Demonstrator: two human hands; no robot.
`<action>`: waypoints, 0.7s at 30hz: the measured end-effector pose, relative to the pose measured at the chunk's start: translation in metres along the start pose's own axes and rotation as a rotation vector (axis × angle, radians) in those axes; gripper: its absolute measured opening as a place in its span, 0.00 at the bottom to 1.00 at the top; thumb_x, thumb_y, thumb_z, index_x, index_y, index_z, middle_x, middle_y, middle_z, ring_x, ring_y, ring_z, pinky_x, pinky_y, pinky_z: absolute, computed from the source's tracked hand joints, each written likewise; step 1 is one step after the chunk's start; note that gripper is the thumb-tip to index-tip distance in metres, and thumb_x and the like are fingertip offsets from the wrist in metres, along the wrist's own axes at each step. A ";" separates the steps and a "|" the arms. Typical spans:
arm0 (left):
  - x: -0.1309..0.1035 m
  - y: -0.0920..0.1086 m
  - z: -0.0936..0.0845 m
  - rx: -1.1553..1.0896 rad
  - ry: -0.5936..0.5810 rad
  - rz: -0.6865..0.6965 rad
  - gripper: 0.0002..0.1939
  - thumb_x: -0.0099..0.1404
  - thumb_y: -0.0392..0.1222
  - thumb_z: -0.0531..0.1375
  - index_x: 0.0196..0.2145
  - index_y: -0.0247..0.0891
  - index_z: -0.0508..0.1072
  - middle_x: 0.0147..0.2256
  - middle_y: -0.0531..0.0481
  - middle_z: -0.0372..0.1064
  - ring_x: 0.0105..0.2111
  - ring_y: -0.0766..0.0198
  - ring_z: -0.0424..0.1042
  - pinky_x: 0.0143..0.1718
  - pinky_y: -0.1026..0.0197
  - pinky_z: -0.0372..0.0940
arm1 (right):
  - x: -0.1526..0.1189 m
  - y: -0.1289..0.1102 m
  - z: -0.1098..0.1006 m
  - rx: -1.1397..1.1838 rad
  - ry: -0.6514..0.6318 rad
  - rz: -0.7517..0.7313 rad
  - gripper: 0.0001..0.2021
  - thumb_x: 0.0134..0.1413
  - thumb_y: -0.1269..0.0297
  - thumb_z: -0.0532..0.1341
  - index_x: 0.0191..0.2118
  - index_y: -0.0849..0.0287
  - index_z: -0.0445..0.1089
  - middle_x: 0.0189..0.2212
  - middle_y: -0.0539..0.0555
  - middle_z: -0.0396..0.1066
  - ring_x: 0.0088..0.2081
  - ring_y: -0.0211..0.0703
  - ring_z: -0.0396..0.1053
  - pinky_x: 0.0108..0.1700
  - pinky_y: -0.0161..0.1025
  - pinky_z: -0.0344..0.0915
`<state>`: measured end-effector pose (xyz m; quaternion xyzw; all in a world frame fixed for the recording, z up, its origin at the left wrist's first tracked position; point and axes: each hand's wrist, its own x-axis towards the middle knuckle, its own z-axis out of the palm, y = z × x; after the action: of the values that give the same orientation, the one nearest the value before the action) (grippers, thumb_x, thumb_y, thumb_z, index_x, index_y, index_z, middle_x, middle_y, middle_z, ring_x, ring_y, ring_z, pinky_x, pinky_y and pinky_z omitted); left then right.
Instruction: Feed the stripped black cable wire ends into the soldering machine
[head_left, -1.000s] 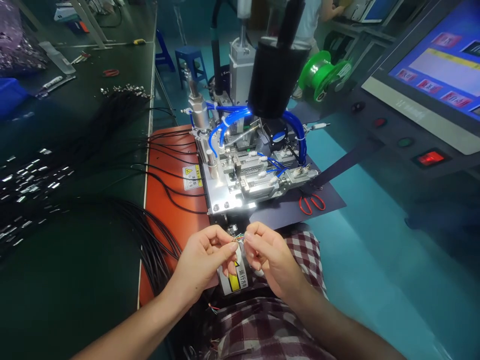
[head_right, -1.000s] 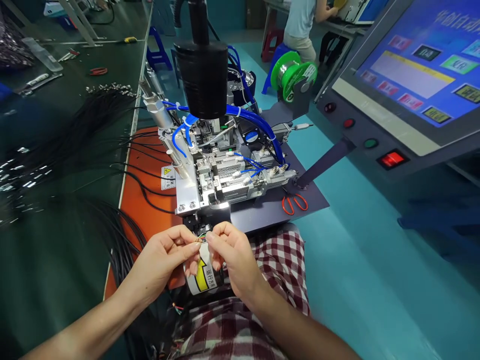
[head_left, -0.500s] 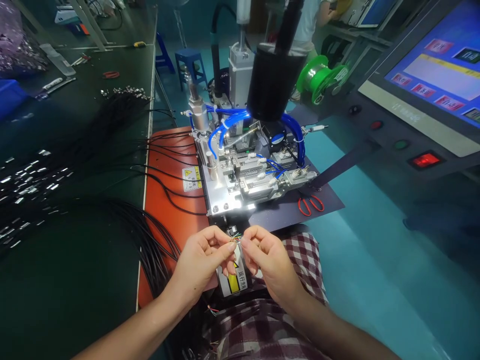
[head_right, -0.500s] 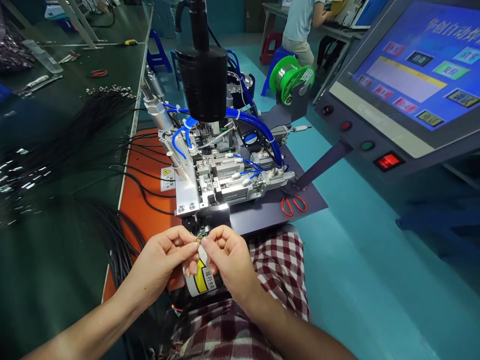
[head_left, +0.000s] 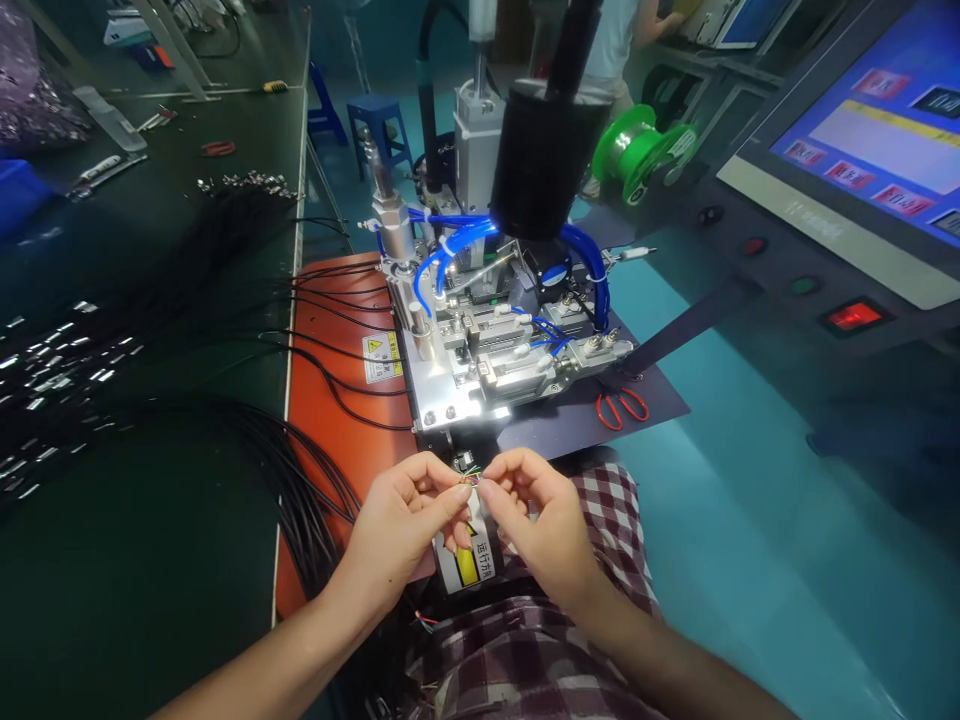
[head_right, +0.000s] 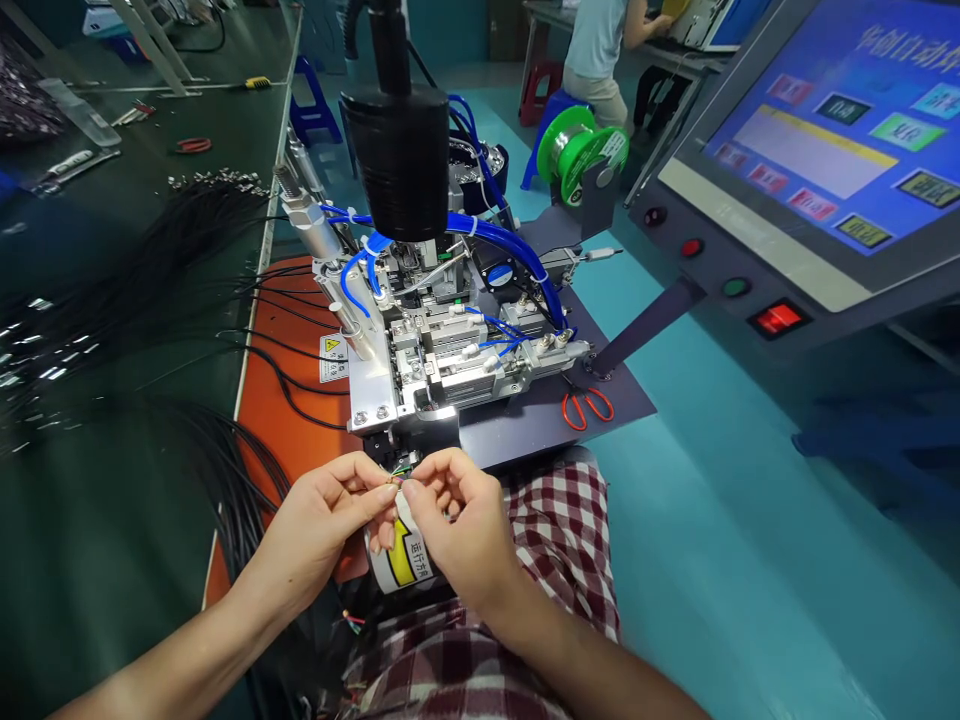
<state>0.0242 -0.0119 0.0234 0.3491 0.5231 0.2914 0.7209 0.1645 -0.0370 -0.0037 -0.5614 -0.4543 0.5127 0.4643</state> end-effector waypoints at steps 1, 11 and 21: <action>0.000 0.000 0.000 0.006 0.002 0.006 0.12 0.55 0.43 0.64 0.26 0.36 0.64 0.17 0.56 0.68 0.12 0.75 0.60 0.11 0.75 0.53 | -0.001 0.001 -0.001 -0.118 0.051 -0.107 0.03 0.53 0.66 0.60 0.31 0.59 0.66 0.21 0.47 0.65 0.21 0.33 0.60 0.24 0.33 0.58; 0.001 -0.001 0.000 0.028 0.018 0.036 0.12 0.54 0.43 0.65 0.26 0.36 0.65 0.18 0.55 0.68 0.14 0.74 0.63 0.12 0.75 0.54 | -0.002 -0.004 -0.010 -0.612 0.102 -0.601 0.03 0.52 0.71 0.60 0.33 0.58 0.71 0.20 0.48 0.69 0.22 0.36 0.63 0.29 0.37 0.55; 0.003 -0.004 -0.003 0.003 0.033 0.090 0.10 0.56 0.41 0.63 0.27 0.35 0.66 0.16 0.53 0.70 0.16 0.71 0.66 0.18 0.72 0.60 | -0.009 0.009 -0.015 -0.813 0.051 -0.773 0.15 0.53 0.73 0.60 0.46 0.51 0.71 0.22 0.48 0.71 0.24 0.37 0.63 0.28 0.39 0.51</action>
<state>0.0225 -0.0110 0.0179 0.3686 0.5190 0.3284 0.6978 0.1795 -0.0479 -0.0107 -0.5002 -0.7766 0.0754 0.3755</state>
